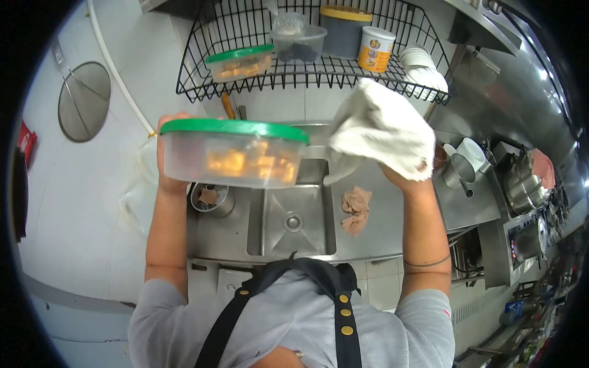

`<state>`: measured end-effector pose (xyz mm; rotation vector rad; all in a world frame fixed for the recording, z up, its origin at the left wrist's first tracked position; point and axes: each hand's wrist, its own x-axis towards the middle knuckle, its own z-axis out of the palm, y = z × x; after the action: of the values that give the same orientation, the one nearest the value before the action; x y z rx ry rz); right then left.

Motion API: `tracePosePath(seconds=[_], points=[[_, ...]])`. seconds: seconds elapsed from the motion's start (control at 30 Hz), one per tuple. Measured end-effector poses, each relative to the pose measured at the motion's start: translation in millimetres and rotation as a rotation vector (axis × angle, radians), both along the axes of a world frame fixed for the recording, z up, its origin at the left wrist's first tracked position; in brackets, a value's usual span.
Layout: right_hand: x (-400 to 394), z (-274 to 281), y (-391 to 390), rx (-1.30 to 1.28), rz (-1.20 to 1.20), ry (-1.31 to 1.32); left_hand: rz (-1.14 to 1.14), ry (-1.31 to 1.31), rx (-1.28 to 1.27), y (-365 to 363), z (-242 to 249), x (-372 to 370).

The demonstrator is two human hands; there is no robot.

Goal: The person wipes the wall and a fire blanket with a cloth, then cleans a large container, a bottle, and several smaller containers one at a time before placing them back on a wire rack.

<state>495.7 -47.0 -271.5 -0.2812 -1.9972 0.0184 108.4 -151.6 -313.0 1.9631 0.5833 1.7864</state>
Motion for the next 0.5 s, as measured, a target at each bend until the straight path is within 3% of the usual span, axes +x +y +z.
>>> tracePosePath(seconds=[0.07,0.1,0.13,0.2,0.23,0.27,0.33,0.37,0.47,0.5], points=[[12,11,5,0.220,-0.161,0.093,-0.134,-0.359,-0.112,-2,-12,-3],[9,9,11,0.228,-0.228,0.265,-0.205,-0.361,-0.054,2,-17,-12],[5,21,-4,0.079,0.020,0.332,-0.215,-0.334,-0.057,3,-17,-13],[17,-2,22,0.215,-0.106,0.440,-0.414,-0.464,-0.004,1,-16,-13],[7,27,-14,0.330,-0.305,0.231,-0.429,-0.389,0.016,2,-15,-17],[2,26,-34,-0.077,0.184,0.235,-0.434,-0.370,0.012,1,-15,-19],[5,-2,-9,-0.534,0.790,0.338,-0.443,-0.425,0.016,3,-17,-20],[1,-16,-6,-0.579,0.770,0.326,-0.452,-0.417,0.012,10,-18,-22],[-44,-31,-15,-0.382,0.386,0.012,-0.590,-0.295,0.095,28,-25,-20],[-60,-33,-15,-0.302,0.322,-0.066,-0.530,-0.478,-0.066,26,-32,-14]])
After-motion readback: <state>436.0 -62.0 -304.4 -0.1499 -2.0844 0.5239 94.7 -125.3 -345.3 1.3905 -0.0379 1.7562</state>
